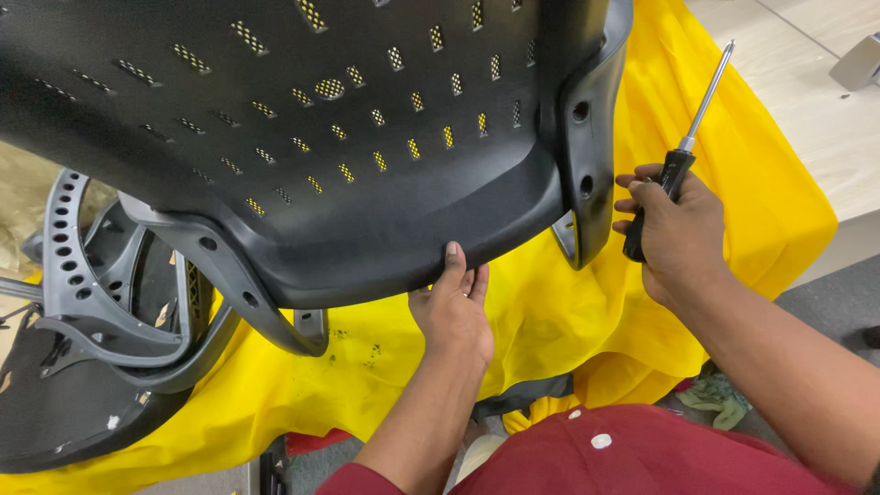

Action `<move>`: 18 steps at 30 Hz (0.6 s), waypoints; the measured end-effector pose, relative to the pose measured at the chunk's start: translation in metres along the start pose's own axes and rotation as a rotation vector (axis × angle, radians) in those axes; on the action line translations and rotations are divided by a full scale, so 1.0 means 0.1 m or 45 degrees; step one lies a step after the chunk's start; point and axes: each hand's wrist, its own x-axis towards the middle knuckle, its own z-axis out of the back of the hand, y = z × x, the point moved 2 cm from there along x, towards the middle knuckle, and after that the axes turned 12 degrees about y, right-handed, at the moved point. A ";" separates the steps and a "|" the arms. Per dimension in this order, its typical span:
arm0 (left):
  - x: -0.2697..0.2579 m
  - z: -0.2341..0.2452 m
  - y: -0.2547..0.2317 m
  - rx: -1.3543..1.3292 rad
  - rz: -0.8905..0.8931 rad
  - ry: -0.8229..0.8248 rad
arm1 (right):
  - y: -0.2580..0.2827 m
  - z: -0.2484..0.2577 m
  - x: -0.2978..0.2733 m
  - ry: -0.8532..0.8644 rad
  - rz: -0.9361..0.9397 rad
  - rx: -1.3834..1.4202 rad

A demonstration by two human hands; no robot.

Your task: The person uses a screwdriver to remove screws from the underside of a black office chair seat, detaching the seat from its metal frame. The person then removes screws from the detached metal frame components.

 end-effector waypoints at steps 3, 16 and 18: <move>0.02 0.00 -0.04 0.022 -0.045 0.074 | -0.09 0.05 0.05 0.050 -0.063 -0.006; 0.27 -0.04 -0.11 -0.214 -0.099 0.120 | -0.12 0.00 0.20 0.106 -0.262 0.078; 0.28 -0.03 -0.06 -0.279 -0.094 0.175 | -0.15 0.01 0.22 0.099 -0.282 0.115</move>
